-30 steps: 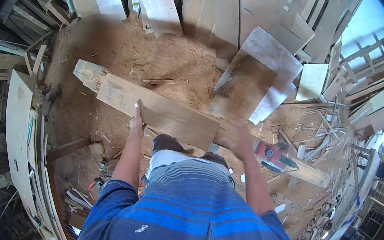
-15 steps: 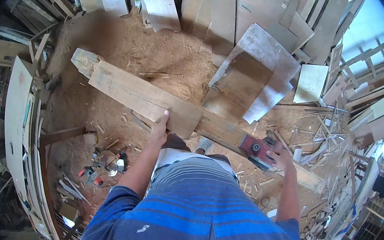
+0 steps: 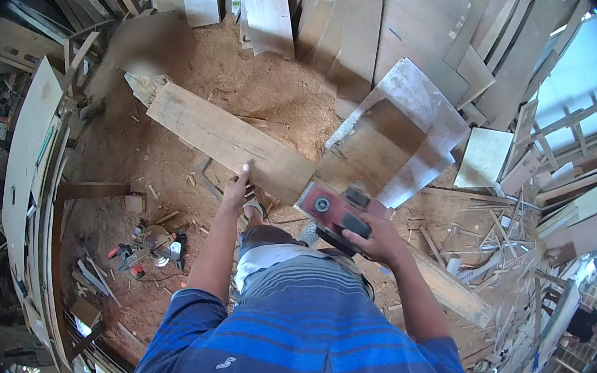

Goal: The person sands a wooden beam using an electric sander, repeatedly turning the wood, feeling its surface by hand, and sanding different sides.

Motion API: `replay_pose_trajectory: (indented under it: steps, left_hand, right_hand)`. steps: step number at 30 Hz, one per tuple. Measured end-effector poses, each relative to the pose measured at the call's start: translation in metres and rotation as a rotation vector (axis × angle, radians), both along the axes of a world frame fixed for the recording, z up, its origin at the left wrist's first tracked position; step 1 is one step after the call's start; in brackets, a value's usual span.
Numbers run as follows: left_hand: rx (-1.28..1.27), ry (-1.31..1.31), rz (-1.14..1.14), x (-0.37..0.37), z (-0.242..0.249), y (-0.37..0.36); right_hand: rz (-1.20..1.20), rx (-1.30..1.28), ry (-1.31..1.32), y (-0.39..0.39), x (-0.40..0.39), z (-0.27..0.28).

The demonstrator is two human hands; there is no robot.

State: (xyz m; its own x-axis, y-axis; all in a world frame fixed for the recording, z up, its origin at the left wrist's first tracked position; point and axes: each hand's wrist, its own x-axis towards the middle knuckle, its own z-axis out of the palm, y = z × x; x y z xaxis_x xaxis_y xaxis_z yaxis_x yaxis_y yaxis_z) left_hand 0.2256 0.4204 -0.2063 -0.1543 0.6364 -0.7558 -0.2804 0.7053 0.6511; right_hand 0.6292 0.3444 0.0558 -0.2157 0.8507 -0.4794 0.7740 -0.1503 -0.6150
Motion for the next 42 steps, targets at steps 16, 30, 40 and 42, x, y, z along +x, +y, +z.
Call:
replay_pose_trajectory:
  steps: [16,30,40,42]
  left_hand:
    - [-0.306,0.386,0.043,-0.162,-0.078,-0.189]
    - [-0.087,0.537,-0.309,-0.238,-0.088,-0.109]
    - [-0.139,0.598,-0.518,-0.288,-0.109,-0.110]
    - [-0.140,0.620,-0.543,-0.298,-0.111,-0.102]
  right_hand:
    - [0.112,-0.066,-0.104,0.057,-0.085,-0.023]
    - [0.108,-0.062,-0.104,0.106,-0.165,-0.025]
    - [0.143,-0.064,-0.123,0.156,-0.245,-0.031]
    - [0.144,-0.061,-0.114,0.169,-0.266,-0.038]
